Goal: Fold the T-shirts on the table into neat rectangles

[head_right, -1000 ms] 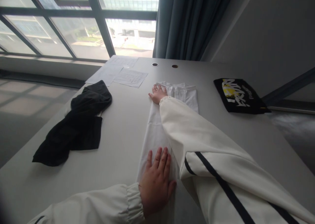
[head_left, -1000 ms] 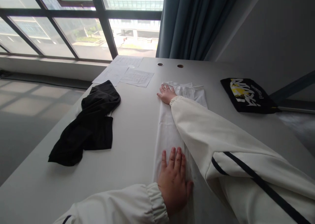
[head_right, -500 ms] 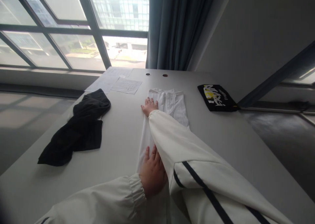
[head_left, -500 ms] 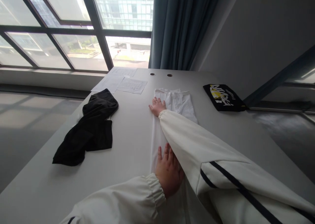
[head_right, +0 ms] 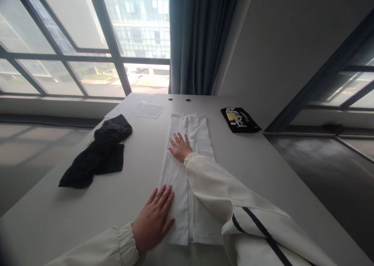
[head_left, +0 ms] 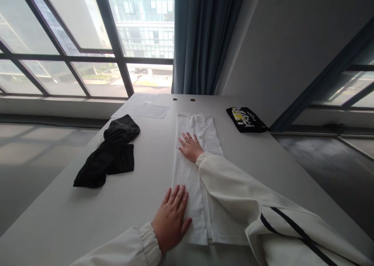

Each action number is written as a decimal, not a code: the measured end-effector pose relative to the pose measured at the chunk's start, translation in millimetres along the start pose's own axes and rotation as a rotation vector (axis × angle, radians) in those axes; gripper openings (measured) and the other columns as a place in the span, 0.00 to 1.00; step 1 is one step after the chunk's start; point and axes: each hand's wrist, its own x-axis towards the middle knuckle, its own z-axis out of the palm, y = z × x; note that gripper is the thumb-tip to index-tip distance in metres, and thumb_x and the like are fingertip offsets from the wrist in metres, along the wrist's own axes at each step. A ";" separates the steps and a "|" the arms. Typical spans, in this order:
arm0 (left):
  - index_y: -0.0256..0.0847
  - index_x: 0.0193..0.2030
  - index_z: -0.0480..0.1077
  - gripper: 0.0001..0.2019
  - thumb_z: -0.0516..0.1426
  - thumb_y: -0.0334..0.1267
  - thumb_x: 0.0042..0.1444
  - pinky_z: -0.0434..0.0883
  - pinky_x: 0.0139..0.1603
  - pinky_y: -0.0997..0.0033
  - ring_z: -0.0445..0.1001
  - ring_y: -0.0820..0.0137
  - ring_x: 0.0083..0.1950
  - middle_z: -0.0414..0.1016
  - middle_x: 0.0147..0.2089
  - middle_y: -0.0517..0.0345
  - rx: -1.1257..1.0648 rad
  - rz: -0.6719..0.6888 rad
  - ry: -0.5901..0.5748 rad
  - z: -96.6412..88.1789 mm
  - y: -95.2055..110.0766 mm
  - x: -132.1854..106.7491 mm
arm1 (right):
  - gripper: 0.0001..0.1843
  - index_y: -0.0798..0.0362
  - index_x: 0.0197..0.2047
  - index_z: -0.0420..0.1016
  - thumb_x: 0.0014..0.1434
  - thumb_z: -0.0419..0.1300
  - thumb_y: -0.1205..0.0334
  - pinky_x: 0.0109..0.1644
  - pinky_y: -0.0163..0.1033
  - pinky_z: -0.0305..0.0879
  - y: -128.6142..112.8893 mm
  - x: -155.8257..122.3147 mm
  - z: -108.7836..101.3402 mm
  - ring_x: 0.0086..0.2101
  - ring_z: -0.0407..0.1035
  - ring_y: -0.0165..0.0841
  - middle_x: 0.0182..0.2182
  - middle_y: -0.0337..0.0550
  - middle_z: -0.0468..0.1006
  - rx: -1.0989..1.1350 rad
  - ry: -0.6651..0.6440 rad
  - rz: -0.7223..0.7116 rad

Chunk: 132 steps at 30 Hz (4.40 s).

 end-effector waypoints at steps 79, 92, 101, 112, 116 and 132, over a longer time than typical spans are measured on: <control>0.44 0.48 0.73 0.14 0.50 0.48 0.72 0.77 0.50 0.59 0.80 0.62 0.45 0.82 0.43 0.52 -0.490 -0.179 0.364 -45.4 -17.7 -51.2 | 0.18 0.50 0.45 0.83 0.69 0.60 0.45 0.46 0.45 0.79 20.1 -381.3 -46.0 0.35 0.81 0.39 0.36 0.44 0.86 1.055 0.164 0.233; 0.43 0.50 0.74 0.16 0.52 0.50 0.69 0.76 0.48 0.64 0.80 0.64 0.41 0.83 0.40 0.55 -0.560 -0.219 0.408 -63.0 -29.8 -12.7 | 0.15 0.48 0.43 0.85 0.64 0.66 0.46 0.45 0.44 0.77 23.6 -351.7 -68.7 0.35 0.76 0.37 0.36 0.44 0.83 0.879 0.319 0.186; 0.43 0.49 0.71 0.16 0.50 0.52 0.71 0.74 0.45 0.67 0.75 0.66 0.40 0.78 0.38 0.58 -0.662 -0.287 0.504 -66.1 -41.1 -0.8 | 0.17 0.47 0.44 0.78 0.70 0.59 0.43 0.50 0.44 0.72 36.1 -333.3 -79.5 0.42 0.77 0.40 0.40 0.43 0.83 0.971 0.301 0.156; 0.43 0.50 0.69 0.16 0.51 0.52 0.69 0.71 0.43 0.68 0.70 0.69 0.38 0.71 0.37 0.60 -0.768 -0.281 0.575 -66.6 -90.6 78.5 | 0.17 0.50 0.43 0.73 0.68 0.57 0.44 0.32 0.36 0.59 73.5 -232.6 -82.7 0.27 0.62 0.32 0.27 0.35 0.71 0.966 0.482 0.291; 0.43 0.49 0.69 0.14 0.50 0.49 0.68 0.69 0.39 0.70 0.70 0.68 0.35 0.71 0.32 0.62 -0.738 -0.411 0.491 -44.0 -107.0 112.6 | 0.16 0.50 0.40 0.74 0.64 0.58 0.45 0.32 0.36 0.60 94.9 -187.1 -51.3 0.27 0.63 0.33 0.25 0.36 0.72 0.901 0.506 0.391; 0.49 0.55 0.72 0.14 0.57 0.42 0.64 0.70 0.41 0.69 0.76 0.70 0.33 0.81 0.46 0.58 -0.464 -0.546 0.257 -23.1 -124.6 119.0 | 0.16 0.50 0.51 0.81 0.61 0.62 0.57 0.40 0.37 0.68 108.1 -177.9 0.8 0.29 0.71 0.32 0.32 0.38 0.79 0.701 0.453 0.439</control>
